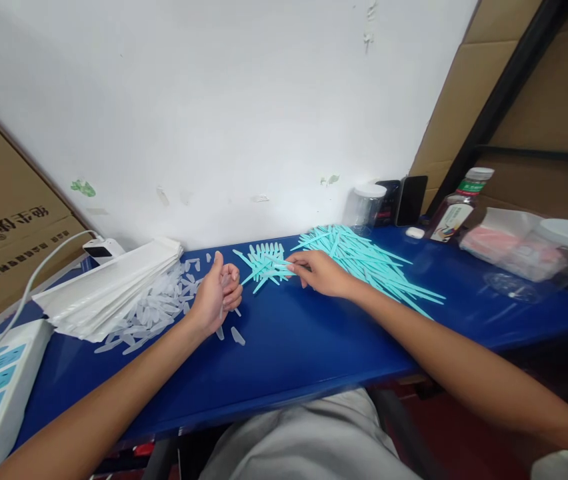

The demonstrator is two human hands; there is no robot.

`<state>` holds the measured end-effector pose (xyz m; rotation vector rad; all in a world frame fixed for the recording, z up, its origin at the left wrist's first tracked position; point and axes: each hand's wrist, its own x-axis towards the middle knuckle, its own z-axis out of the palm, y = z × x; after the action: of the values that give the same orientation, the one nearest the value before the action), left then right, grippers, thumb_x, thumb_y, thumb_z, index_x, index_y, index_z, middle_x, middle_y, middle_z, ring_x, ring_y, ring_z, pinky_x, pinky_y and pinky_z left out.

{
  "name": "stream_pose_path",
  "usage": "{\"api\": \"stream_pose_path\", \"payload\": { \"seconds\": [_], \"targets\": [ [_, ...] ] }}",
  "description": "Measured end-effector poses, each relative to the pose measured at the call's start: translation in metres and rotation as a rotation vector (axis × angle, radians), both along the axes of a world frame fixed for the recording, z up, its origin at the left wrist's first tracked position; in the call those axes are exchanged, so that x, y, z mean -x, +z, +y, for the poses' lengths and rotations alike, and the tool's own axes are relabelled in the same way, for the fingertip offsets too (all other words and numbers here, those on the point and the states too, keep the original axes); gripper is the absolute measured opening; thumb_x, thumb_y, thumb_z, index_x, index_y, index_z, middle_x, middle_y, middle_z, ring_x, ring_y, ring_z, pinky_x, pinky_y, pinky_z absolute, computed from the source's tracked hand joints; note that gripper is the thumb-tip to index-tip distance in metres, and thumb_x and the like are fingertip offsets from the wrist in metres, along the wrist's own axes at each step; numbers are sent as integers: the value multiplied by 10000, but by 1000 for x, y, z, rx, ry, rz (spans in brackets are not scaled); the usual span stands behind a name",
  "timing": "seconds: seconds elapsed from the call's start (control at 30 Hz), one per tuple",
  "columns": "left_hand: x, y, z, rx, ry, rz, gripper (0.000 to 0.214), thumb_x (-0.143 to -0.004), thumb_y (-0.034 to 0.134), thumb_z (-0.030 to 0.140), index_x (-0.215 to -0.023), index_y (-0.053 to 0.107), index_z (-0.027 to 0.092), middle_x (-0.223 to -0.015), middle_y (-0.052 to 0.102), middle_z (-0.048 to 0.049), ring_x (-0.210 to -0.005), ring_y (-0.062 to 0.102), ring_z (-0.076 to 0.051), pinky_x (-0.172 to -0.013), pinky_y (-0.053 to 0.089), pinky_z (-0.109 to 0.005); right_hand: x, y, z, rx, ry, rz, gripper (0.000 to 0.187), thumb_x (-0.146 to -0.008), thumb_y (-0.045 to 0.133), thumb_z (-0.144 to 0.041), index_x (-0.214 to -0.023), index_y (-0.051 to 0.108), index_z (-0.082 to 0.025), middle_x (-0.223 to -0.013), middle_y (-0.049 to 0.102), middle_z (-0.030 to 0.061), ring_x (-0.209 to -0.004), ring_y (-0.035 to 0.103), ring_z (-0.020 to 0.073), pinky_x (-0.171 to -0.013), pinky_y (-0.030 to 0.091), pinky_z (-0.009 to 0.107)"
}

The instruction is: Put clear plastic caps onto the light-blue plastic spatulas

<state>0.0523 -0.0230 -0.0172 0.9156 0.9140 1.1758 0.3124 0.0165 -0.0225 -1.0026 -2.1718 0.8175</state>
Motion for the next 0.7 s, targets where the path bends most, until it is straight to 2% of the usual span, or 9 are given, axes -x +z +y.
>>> {"api": "stream_pose_path", "payload": {
  "seconds": [0.1,0.23,0.4,0.57,0.7],
  "targets": [
    [0,0,0,-5,4,10,644,-945,475,780,-698,479,185,-517,247,93,-362,192,-47,-334,180,-155,-1,-8,11,-39,-72,-22,195,-1035,518,-319,-1043,652,-177,-867,759,23,-576,646,124,-641,459,244],
    [1,0,0,-3,8,13,643,-950,469,778,-699,483,186,-518,247,93,-364,194,-47,-338,181,-154,-3,-11,23,-166,-186,-128,154,-1041,517,-275,-1053,644,-187,-731,716,10,-670,679,163,-702,431,256],
    [1,-2,1,3,4,17,644,-944,467,786,-708,492,187,-522,252,94,-365,199,-48,-338,191,-153,-7,-8,30,-303,-271,-215,185,-1067,484,-284,-1137,638,-209,-847,745,44,-741,658,193,-691,381,276],
    [1,-2,0,-9,4,29,645,-944,463,790,-719,501,186,-523,252,94,-364,196,-49,-338,189,-158,-7,-7,29,-372,-247,-206,230,-1080,466,-328,-1144,643,-196,-1024,713,95,-816,632,207,-734,405,292],
    [1,-3,0,-13,-1,36,641,-947,458,789,-731,503,186,-527,259,94,-368,198,-49,-343,190,-161,-6,-8,30,-402,-247,-188,250,-1078,468,-338,-1155,646,-180,-1048,683,113,-900,618,233,-797,424,314]
  ]
}}
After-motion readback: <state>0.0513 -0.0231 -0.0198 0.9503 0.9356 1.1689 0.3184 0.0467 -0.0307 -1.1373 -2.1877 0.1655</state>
